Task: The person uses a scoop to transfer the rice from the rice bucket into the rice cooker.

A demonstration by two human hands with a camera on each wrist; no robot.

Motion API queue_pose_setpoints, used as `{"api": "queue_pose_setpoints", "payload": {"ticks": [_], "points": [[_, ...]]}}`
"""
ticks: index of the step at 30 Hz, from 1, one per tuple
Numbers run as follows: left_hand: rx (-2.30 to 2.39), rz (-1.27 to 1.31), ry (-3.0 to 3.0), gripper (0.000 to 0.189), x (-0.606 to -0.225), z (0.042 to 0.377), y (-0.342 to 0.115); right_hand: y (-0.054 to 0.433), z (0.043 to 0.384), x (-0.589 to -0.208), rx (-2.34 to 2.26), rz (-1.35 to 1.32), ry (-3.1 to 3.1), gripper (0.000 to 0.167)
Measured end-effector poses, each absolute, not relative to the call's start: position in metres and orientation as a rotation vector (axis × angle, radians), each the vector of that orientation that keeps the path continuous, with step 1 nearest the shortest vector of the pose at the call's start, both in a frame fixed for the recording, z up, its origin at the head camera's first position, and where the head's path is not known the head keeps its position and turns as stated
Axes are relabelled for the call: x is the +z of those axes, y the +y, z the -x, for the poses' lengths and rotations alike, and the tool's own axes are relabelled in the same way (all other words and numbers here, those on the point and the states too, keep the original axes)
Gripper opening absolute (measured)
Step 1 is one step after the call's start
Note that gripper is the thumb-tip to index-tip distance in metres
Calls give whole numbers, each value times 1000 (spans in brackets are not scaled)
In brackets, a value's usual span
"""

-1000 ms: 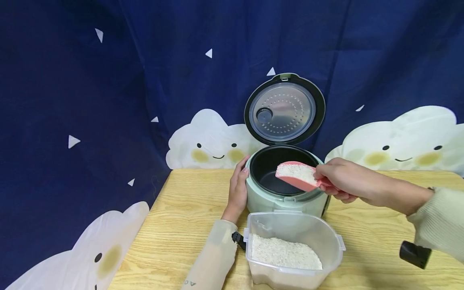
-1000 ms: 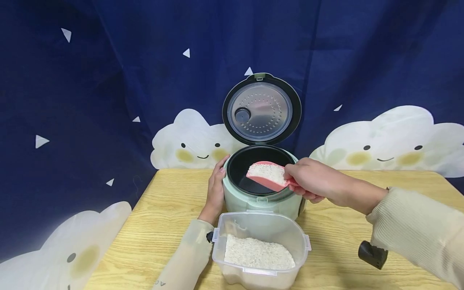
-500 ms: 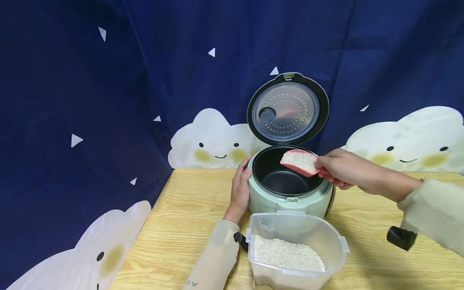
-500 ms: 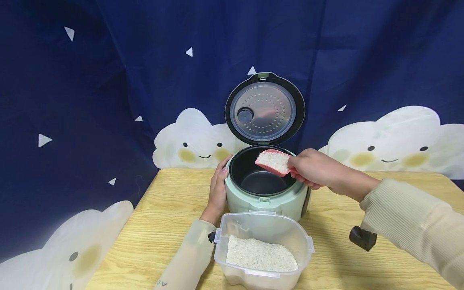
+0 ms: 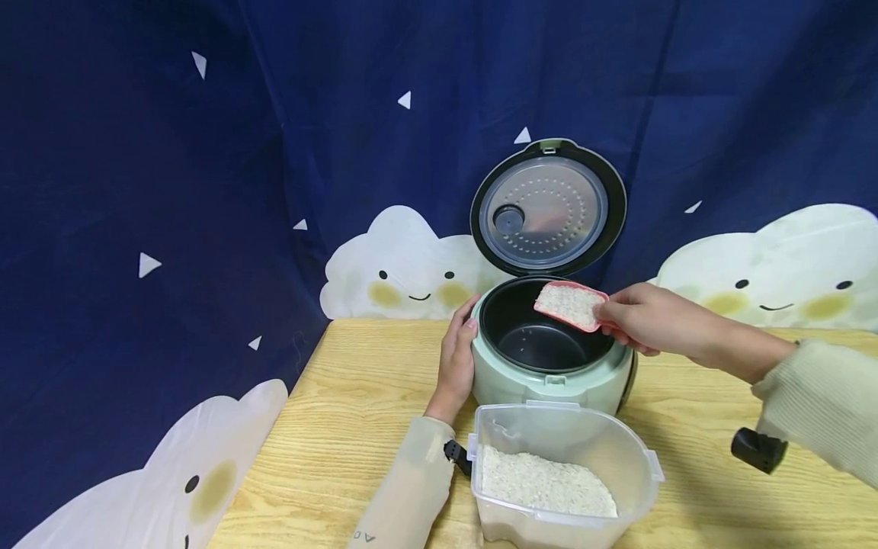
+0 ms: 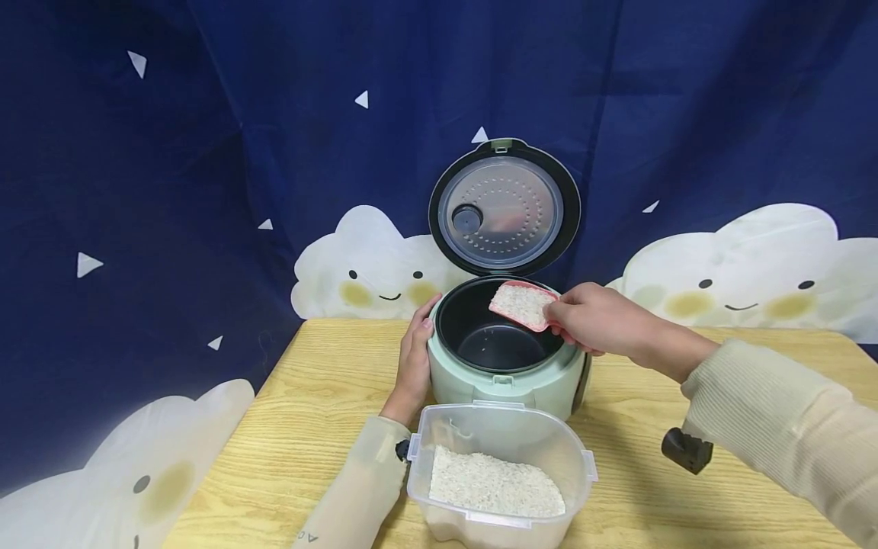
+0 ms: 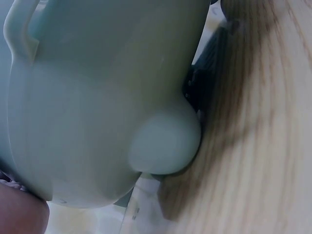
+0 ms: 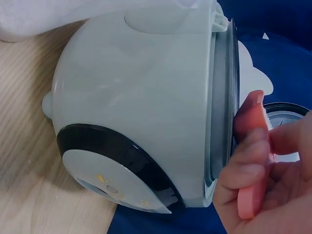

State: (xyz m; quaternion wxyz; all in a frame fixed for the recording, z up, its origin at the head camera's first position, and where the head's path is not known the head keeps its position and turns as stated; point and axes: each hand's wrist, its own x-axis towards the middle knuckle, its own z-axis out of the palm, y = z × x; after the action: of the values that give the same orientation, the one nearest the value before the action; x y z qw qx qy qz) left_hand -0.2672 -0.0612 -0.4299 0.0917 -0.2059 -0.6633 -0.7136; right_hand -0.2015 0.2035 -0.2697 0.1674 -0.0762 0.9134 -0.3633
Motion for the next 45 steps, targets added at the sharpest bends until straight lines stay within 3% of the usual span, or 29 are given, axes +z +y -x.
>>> {"api": "queue_pose_setpoints", "payload": {"ticks": [45], "points": [[-2117,631,-1924,49,-432,269,-61,203,203,-271,-430,372,3202,37]]}}
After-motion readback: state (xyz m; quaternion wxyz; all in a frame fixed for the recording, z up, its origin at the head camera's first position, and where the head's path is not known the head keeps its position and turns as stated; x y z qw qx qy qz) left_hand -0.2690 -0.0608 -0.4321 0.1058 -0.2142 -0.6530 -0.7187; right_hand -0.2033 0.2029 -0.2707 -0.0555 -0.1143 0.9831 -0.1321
